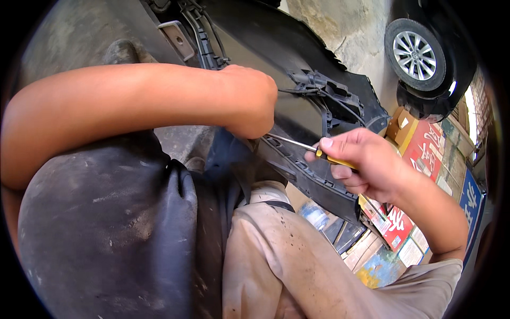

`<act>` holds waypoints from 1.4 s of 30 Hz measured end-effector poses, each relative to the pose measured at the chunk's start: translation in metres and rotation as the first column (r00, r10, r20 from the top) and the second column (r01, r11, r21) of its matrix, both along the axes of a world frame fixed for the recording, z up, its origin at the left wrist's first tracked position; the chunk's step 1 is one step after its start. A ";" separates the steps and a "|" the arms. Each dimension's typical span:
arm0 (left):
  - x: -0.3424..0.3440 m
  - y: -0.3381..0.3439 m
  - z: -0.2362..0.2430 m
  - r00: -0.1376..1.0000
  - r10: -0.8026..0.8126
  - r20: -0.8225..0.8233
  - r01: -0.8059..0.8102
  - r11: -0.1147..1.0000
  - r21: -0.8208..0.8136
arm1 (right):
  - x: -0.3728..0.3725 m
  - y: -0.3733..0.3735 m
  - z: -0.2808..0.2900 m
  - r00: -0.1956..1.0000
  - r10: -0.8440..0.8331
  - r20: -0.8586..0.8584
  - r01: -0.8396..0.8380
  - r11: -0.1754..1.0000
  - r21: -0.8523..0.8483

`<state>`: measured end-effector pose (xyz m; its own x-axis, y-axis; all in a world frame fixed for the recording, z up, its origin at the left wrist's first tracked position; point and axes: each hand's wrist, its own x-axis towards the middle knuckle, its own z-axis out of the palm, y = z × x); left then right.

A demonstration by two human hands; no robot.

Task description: The person uses a screwdriver to pry and remove plastic clips from a detached car bumper. They then walk to a workbench to retrieve a replacement clip from a container and return to the bumper to install it.

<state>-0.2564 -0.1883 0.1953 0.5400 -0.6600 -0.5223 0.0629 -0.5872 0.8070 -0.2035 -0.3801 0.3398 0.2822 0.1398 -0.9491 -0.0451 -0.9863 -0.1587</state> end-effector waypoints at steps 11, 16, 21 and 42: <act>-0.003 -0.001 0.003 0.999 -0.021 0.034 0.021 1.000 0.002 | -0.006 0.001 0.006 0.880 0.413 0.237 -0.452 0.880 0.146; -0.005 0.003 0.001 0.999 0.012 0.043 -0.011 0.999 -0.034 | -0.006 0.010 0.008 0.875 0.373 0.309 -0.417 0.905 0.089; -0.017 0.008 0.010 0.971 -0.028 0.237 0.046 0.996 -0.073 | -0.011 0.010 0.027 0.340 0.816 0.467 -0.922 0.386 -0.004; -0.052 0.084 -0.058 0.166 0.293 0.942 -0.131 0.953 -0.273 | 0.003 -0.016 0.017 0.142 0.736 0.662 -0.988 0.151 0.044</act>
